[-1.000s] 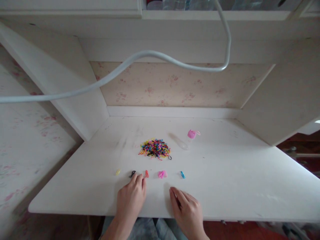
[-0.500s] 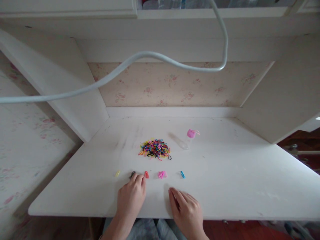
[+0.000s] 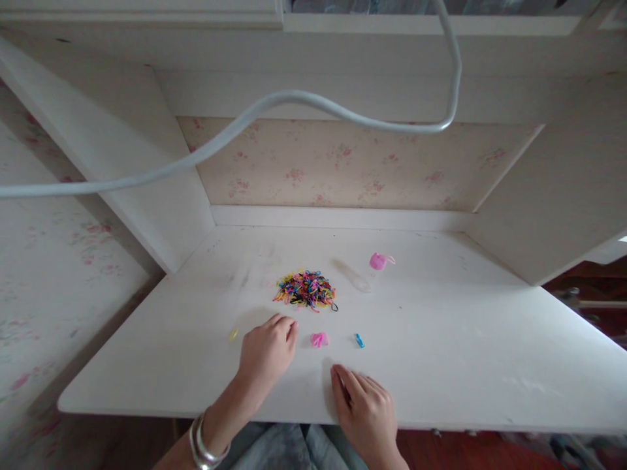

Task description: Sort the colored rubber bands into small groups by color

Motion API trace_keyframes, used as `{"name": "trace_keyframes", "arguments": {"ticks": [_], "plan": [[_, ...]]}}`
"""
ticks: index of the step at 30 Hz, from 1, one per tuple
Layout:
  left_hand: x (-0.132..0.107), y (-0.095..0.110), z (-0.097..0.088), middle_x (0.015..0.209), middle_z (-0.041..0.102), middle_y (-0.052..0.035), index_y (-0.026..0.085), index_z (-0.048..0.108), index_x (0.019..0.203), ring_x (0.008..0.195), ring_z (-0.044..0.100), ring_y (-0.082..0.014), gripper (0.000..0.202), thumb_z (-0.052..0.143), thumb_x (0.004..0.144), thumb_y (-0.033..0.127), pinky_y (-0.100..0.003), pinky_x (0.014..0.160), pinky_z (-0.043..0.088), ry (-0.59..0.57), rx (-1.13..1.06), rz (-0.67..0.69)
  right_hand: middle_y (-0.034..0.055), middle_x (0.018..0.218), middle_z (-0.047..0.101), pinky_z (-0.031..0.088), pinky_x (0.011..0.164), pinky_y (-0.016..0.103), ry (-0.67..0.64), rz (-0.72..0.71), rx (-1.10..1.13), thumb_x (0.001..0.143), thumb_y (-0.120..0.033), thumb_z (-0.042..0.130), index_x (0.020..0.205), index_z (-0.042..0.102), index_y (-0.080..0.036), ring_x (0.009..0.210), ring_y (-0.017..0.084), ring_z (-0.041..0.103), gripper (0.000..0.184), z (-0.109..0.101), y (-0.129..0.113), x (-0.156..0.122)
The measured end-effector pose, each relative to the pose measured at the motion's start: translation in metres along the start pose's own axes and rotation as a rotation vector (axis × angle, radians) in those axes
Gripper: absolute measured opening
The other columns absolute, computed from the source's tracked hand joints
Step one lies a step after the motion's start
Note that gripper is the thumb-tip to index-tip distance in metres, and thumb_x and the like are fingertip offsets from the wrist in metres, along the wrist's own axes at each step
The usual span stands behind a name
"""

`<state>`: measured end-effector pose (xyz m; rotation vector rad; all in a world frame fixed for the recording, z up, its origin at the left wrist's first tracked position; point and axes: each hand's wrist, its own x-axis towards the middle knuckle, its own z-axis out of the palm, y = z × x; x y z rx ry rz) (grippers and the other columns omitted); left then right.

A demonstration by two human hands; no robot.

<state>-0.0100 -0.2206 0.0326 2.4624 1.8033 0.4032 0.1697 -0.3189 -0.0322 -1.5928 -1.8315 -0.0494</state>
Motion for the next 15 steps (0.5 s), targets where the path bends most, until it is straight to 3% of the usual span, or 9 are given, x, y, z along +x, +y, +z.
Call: {"name": "trace_keyframes", "arguments": {"ticks": [7, 15], "plan": [[0.043, 0.034, 0.016, 0.089, 0.07, -0.009, 0.017, 0.068, 0.087, 0.082, 0.067, -0.0206, 0.032, 0.049, 0.091, 0.043, -0.028, 0.066, 0.046, -0.081, 0.023, 0.043, 0.0031, 0.073, 0.07, 0.042, 0.064, 0.023, -0.01, 0.009, -0.03, 0.095, -0.023, 0.044, 0.09, 0.067, -0.02, 0.062, 0.014, 0.063, 0.024, 0.003, -0.001, -0.001], [0.054, 0.039, 0.026, 0.091, 0.068, -0.0109, 0.014, 0.067, 0.089, 0.082, 0.067, -0.0206, 0.028, 0.041, 0.093, 0.023, -0.028, 0.065, 0.047, -0.109, 0.04, 0.051, 0.0028, 0.069, 0.068, 0.04, 0.064, 0.023, 0.013, 0.008, -0.016, 0.095, -0.022, 0.044, 0.089, 0.067, -0.019, 0.061, 0.013, 0.062, 0.024, 0.002, -0.003, 0.0]]}}
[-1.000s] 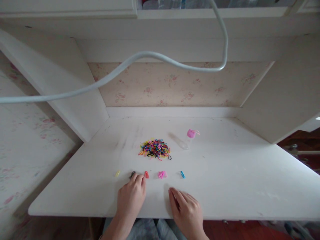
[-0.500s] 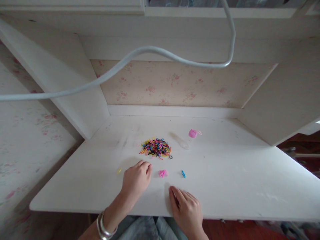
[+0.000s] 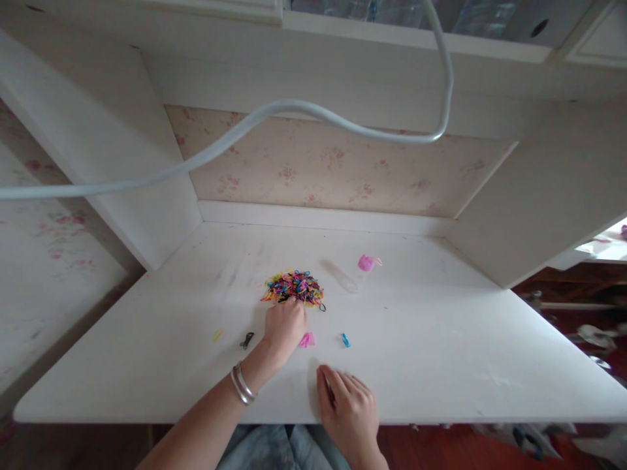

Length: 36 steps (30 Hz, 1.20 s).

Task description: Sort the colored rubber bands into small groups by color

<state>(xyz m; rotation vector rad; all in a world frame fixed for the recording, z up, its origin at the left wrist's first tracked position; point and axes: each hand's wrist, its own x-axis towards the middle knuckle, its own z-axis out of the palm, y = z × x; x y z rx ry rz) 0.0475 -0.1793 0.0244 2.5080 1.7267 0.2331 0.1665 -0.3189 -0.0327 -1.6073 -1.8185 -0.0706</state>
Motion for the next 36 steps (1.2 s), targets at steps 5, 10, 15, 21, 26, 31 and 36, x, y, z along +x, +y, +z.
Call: {"name": "trace_keyframes", "arguments": {"ticks": [5, 10, 15, 21, 26, 31, 36], "plan": [[-0.002, -0.005, 0.005, 0.089, 0.068, -0.0092, 0.015, 0.066, 0.086, 0.081, 0.067, -0.0218, 0.027, 0.041, 0.091, 0.021, -0.029, 0.065, 0.048, 0.007, 0.018, -0.007, 0.0005, 0.066, 0.067, 0.037, 0.062, 0.024, 0.039, -0.007, 0.017, 0.095, -0.023, 0.045, 0.087, 0.066, -0.02, 0.057, 0.012, 0.06, 0.022, 0.003, 0.001, -0.001], [-0.014, -0.011, -0.001, 0.093, 0.069, -0.0075, 0.019, 0.066, 0.09, 0.078, 0.068, -0.0214, 0.027, 0.039, 0.092, 0.025, -0.029, 0.064, 0.047, 0.013, 0.013, -0.051, -0.0001, 0.066, 0.067, 0.036, 0.062, 0.024, 0.038, -0.006, 0.024, 0.094, -0.023, 0.046, 0.087, 0.065, -0.021, 0.058, 0.012, 0.059, 0.021, 0.004, 0.001, -0.001], [-0.034, -0.023, -0.015, 0.098, 0.07, -0.0025, 0.024, 0.065, 0.089, 0.077, 0.067, -0.0177, 0.025, 0.042, 0.093, 0.031, -0.026, 0.064, 0.042, 0.02, -0.044, -0.114, 0.0003, 0.067, 0.067, 0.036, 0.062, 0.024, 0.037, -0.01, 0.026, 0.094, -0.023, 0.047, 0.089, 0.066, -0.02, 0.059, 0.012, 0.06, 0.019, 0.003, 0.002, -0.002], [-0.068, -0.04, -0.024, 0.093, 0.07, -0.0005, 0.025, 0.065, 0.083, 0.074, 0.066, -0.0146, 0.026, 0.042, 0.093, 0.033, -0.023, 0.06, 0.037, 0.055, -0.087, -0.184, 0.0006, 0.068, 0.068, 0.037, 0.064, 0.024, 0.043, -0.012, 0.019, 0.094, -0.023, 0.048, 0.088, 0.066, -0.02, 0.06, 0.013, 0.061, 0.019, 0.003, 0.001, -0.002], [-0.087, -0.048, -0.019, 0.089, 0.069, 0.0013, 0.026, 0.065, 0.084, 0.068, 0.066, -0.0157, 0.024, 0.044, 0.093, 0.034, -0.026, 0.054, 0.033, 0.083, -0.035, -0.204, 0.0005, 0.069, 0.068, 0.036, 0.064, 0.024, 0.042, -0.018, 0.005, 0.094, -0.024, 0.048, 0.089, 0.066, -0.02, 0.059, 0.012, 0.061, 0.02, 0.003, 0.001, -0.001], [-0.092, -0.048, -0.009, 0.086, 0.069, 0.0009, 0.025, 0.064, 0.083, 0.065, 0.065, -0.0155, 0.024, 0.043, 0.093, 0.03, -0.027, 0.052, 0.032, 0.083, 0.016, -0.174, -0.0001, 0.07, 0.068, 0.037, 0.064, 0.024, 0.034, -0.013, -0.004, 0.094, -0.024, 0.048, 0.089, 0.066, -0.02, 0.06, 0.012, 0.061, 0.019, 0.003, 0.002, -0.001], [-0.091, -0.046, -0.004, 0.086, 0.068, 0.0, 0.024, 0.064, 0.083, 0.065, 0.065, -0.016, 0.024, 0.042, 0.093, 0.028, -0.027, 0.052, 0.031, 0.082, 0.038, -0.154, -0.0003, 0.069, 0.068, 0.037, 0.064, 0.024, 0.036, -0.021, -0.01, 0.094, -0.024, 0.048, 0.088, 0.067, -0.021, 0.06, 0.012, 0.061, 0.02, 0.003, 0.001, -0.001]]}}
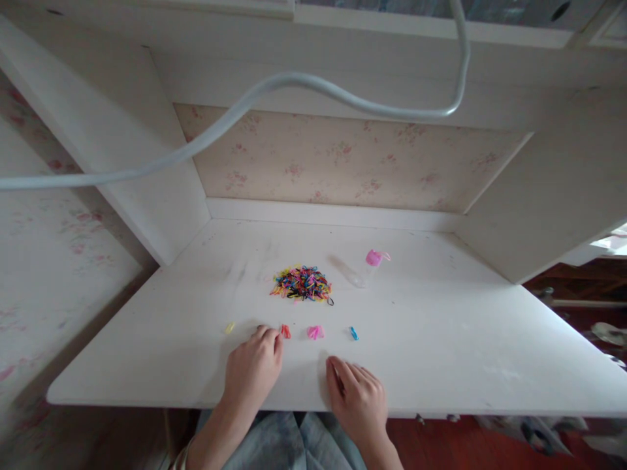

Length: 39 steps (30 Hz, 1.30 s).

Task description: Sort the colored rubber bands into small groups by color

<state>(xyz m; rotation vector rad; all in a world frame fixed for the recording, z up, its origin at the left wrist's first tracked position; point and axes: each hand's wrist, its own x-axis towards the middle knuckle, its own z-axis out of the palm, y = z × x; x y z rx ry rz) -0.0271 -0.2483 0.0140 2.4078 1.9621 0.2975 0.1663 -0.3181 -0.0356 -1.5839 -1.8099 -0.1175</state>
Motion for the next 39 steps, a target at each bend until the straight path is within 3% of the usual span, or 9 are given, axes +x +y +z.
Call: {"name": "trace_keyframes", "arguments": {"ticks": [15, 23, 27, 33, 39], "plan": [[-0.004, 0.002, -0.009, 0.093, 0.07, -0.0008, 0.024, 0.065, 0.087, 0.067, 0.066, -0.0144, 0.026, 0.04, 0.094, 0.03, -0.024, 0.054, 0.035, -0.041, -0.002, -0.003, 0.0018, 0.069, 0.069, 0.039, 0.064, 0.022, 0.001, 0.004, -0.011, 0.094, -0.024, 0.046, 0.089, 0.068, -0.02, 0.06, 0.011, 0.062, 0.023, -0.002, -0.001, 0.0], [-0.008, -0.028, -0.013, 0.095, 0.07, 0.0, 0.026, 0.066, 0.093, 0.074, 0.068, -0.0163, 0.026, 0.04, 0.095, 0.032, -0.025, 0.058, 0.042, 0.036, -0.032, -0.012, 0.0034, 0.07, 0.069, 0.04, 0.063, 0.024, 0.007, -0.026, -0.027, 0.095, -0.025, 0.044, 0.089, 0.068, -0.019, 0.059, 0.014, 0.062, 0.025, 0.001, 0.001, 0.0], [-0.015, -0.036, -0.012, 0.096, 0.07, 0.0004, 0.027, 0.066, 0.094, 0.076, 0.069, -0.0159, 0.027, 0.04, 0.096, 0.032, -0.025, 0.061, 0.045, 0.0, -0.066, -0.001, 0.0026, 0.069, 0.069, 0.041, 0.062, 0.024, 0.024, -0.05, -0.046, 0.095, -0.026, 0.044, 0.089, 0.067, -0.02, 0.058, 0.013, 0.063, 0.025, 0.003, 0.002, 0.0], [-0.026, -0.02, -0.005, 0.096, 0.07, 0.0003, 0.028, 0.066, 0.093, 0.074, 0.069, -0.0167, 0.024, 0.043, 0.094, 0.033, -0.025, 0.058, 0.044, -0.09, -0.089, -0.003, 0.0038, 0.075, 0.072, 0.044, 0.064, 0.024, 0.044, -0.074, -0.074, 0.096, -0.027, 0.044, 0.09, 0.068, -0.019, 0.061, 0.014, 0.065, 0.026, 0.005, 0.005, -0.003], [-0.017, -0.007, 0.003, 0.091, 0.069, -0.0016, 0.027, 0.067, 0.095, 0.071, 0.069, -0.0161, 0.031, 0.036, 0.096, 0.026, -0.024, 0.055, 0.043, -0.107, -0.089, -0.006, 0.005, 0.075, 0.072, 0.046, 0.062, 0.022, 0.043, -0.105, -0.081, 0.095, -0.026, 0.044, 0.09, 0.069, -0.019, 0.06, 0.013, 0.066, 0.027, 0.005, 0.005, -0.001]]}}
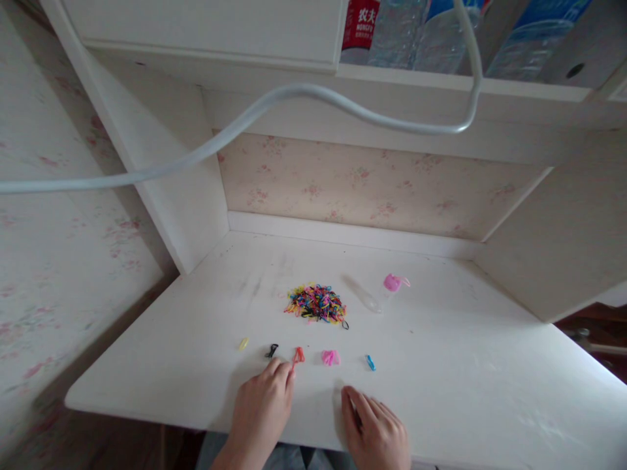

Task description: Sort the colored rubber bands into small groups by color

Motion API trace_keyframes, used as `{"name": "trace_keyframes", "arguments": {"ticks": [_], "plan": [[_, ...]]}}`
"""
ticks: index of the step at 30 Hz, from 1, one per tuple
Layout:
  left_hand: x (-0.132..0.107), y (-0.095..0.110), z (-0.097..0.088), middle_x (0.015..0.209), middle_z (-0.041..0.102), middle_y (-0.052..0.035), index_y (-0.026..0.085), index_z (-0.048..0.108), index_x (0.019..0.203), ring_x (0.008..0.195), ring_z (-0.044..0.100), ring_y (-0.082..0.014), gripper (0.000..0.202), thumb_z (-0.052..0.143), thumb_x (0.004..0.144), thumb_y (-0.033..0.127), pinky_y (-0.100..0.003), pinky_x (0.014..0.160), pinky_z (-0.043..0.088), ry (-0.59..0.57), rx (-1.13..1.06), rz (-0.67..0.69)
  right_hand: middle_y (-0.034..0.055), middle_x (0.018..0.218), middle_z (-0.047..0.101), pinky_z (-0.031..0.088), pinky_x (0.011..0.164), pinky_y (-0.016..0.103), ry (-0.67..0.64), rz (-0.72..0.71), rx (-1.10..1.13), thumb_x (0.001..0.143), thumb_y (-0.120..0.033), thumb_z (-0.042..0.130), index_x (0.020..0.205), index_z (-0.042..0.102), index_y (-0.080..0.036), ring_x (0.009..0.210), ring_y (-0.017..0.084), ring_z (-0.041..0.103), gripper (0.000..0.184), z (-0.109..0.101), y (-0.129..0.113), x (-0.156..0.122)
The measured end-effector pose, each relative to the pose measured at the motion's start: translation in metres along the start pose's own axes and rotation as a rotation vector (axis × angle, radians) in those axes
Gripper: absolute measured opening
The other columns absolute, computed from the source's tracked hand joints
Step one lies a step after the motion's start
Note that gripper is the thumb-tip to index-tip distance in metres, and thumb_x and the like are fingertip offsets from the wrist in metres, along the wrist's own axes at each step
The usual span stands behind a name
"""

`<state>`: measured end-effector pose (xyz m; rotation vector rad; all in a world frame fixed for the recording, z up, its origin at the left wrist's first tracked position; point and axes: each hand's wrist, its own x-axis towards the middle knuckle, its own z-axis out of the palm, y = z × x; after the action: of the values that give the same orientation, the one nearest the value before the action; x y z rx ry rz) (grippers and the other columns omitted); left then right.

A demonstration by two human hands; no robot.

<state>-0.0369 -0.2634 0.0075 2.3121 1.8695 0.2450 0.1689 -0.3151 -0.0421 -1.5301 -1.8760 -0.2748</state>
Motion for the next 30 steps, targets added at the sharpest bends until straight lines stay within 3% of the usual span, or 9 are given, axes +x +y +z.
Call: {"name": "trace_keyframes", "arguments": {"ticks": [5, 12, 16, 30], "plan": [[0.002, 0.001, 0.0, 0.094, 0.07, -0.0017, 0.026, 0.067, 0.095, 0.074, 0.069, -0.0149, 0.029, 0.037, 0.096, 0.025, -0.023, 0.057, 0.043, -0.01, -0.033, 0.036, 0.0054, 0.074, 0.072, 0.046, 0.062, 0.021, -0.004, 0.018, -0.005, 0.095, -0.025, 0.044, 0.088, 0.069, -0.019, 0.059, 0.013, 0.065, 0.027, -0.002, -0.003, 0.002], [0.012, 0.0, -0.004, 0.094, 0.07, -0.0018, 0.026, 0.067, 0.095, 0.071, 0.068, -0.0145, 0.029, 0.038, 0.096, 0.027, -0.022, 0.055, 0.04, 0.096, -0.037, -0.027, 0.0034, 0.072, 0.071, 0.044, 0.062, 0.023, -0.007, 0.046, 0.017, 0.095, -0.025, 0.044, 0.088, 0.068, -0.02, 0.059, 0.013, 0.064, 0.026, -0.003, -0.005, 0.002], [0.019, 0.003, -0.005, 0.09, 0.07, -0.0009, 0.025, 0.066, 0.089, 0.069, 0.067, -0.0153, 0.029, 0.038, 0.095, 0.027, -0.023, 0.054, 0.038, 0.066, -0.005, -0.04, 0.003, 0.07, 0.07, 0.042, 0.061, 0.023, -0.001, 0.051, 0.018, 0.095, -0.026, 0.045, 0.087, 0.068, -0.02, 0.058, 0.013, 0.063, 0.025, -0.002, -0.004, 0.002], [0.018, 0.004, -0.006, 0.096, 0.071, -0.0016, 0.026, 0.067, 0.097, 0.074, 0.068, -0.0153, 0.031, 0.037, 0.096, 0.025, -0.023, 0.06, 0.042, 0.023, -0.014, -0.024, 0.003, 0.072, 0.07, 0.042, 0.064, 0.024, -0.037, 0.066, 0.01, 0.095, -0.025, 0.045, 0.09, 0.068, -0.02, 0.06, 0.013, 0.064, 0.024, -0.001, -0.004, -0.001]]}}
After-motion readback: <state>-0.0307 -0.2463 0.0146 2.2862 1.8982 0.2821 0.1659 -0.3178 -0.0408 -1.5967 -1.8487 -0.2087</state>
